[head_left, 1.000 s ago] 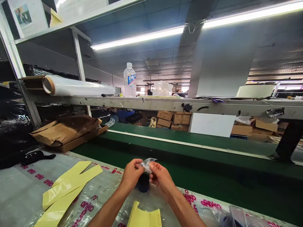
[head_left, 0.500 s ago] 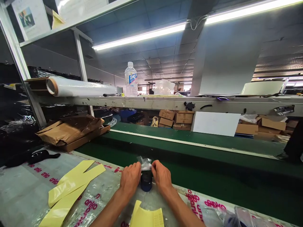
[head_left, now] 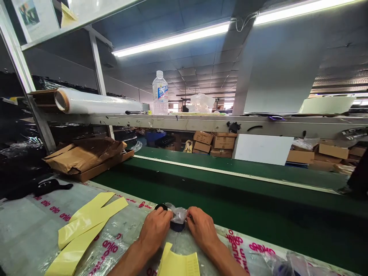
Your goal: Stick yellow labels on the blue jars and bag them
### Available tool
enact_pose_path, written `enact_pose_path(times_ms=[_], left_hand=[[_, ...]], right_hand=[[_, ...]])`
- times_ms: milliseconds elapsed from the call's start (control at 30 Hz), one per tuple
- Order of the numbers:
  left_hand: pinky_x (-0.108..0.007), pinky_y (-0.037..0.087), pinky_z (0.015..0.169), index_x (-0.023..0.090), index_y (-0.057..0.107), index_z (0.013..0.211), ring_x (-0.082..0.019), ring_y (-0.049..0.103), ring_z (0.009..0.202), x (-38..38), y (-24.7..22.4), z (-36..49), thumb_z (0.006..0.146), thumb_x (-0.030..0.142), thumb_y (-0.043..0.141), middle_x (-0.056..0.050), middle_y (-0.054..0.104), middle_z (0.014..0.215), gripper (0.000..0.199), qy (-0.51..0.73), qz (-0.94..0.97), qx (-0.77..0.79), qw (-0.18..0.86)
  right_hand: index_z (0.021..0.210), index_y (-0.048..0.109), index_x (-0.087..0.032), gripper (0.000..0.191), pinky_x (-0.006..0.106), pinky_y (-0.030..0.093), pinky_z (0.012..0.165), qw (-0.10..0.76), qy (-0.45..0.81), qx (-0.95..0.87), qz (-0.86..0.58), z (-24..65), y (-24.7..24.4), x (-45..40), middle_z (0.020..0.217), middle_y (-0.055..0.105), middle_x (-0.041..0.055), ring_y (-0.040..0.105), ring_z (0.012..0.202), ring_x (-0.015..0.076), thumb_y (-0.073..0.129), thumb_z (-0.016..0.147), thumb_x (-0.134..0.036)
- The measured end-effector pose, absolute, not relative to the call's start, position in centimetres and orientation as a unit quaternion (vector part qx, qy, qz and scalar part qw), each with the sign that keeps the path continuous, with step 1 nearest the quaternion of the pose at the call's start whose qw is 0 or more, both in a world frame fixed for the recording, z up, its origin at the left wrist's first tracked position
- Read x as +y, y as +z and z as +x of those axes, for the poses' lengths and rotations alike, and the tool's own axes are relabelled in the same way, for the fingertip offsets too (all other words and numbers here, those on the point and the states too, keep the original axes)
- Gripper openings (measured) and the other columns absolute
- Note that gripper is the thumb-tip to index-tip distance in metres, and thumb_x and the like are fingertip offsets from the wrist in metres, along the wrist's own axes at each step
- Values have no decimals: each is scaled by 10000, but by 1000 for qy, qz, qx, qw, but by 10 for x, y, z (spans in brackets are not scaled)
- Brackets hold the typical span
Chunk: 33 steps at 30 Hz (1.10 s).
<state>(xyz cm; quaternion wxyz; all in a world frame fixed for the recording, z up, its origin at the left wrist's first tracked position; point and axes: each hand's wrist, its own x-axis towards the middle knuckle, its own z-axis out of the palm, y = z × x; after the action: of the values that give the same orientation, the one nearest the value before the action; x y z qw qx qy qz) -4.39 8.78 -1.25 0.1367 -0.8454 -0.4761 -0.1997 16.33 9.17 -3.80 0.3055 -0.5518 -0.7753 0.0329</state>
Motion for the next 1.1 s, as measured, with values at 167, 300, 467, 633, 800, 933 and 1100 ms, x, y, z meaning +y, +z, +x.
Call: enact_pose_path(times_ms=[167,300,467,633,800,933,1100], left_hand=[[-327,402,659,188,659,864,-236,622,764,88,-21,-47,887,-14,453,-54,690,792,289,-191,-854,-464,136],[-331,428,689,193,657,842,-252,632,822,88,-25,-46,875,-13,480,-62,714,841,274,-173,-864,-457,119],[-355,465,741,178,677,876,-296,656,936,90,-29,-40,853,-35,462,-115,735,941,303,-150,-863,-475,80],[-313,462,656,184,673,911,-272,706,796,89,-37,-36,810,-38,438,-117,743,914,339,-143,-850,-507,18],[-283,434,636,198,627,848,-253,706,742,91,-32,-42,853,39,425,-81,739,816,256,-181,-830,-526,-40],[-252,427,677,225,609,860,-209,683,778,91,-28,-42,849,103,503,-25,731,850,162,-230,-830,-499,-94],[-268,399,688,219,625,783,-221,650,790,91,-32,-36,771,82,530,-34,709,879,167,-278,-819,-486,-130]], right_hand=[[981,679,-230,231,291,458,823,272,-5,-824,-496,169,-39,85,1162,708,42,644,1000,205,517,930,-73],[980,697,-218,278,308,475,816,233,-36,-849,-473,169,-44,84,1193,703,63,633,1001,222,539,892,-7],[970,704,-186,247,325,475,771,191,-60,-850,-487,165,-48,88,1191,695,90,623,984,241,562,894,1],[898,719,-157,187,337,438,710,145,-55,-855,-494,155,-38,88,1035,706,125,604,997,282,607,849,-15],[842,723,-139,173,328,406,674,133,-15,-850,-510,151,-22,90,935,716,148,630,901,272,593,820,-26],[846,704,-200,151,275,416,706,170,40,-834,-523,163,-14,92,929,724,62,656,871,207,585,859,-109],[868,700,-176,154,302,424,771,202,80,-807,-549,167,-24,84,984,717,98,644,957,255,587,818,-84]])
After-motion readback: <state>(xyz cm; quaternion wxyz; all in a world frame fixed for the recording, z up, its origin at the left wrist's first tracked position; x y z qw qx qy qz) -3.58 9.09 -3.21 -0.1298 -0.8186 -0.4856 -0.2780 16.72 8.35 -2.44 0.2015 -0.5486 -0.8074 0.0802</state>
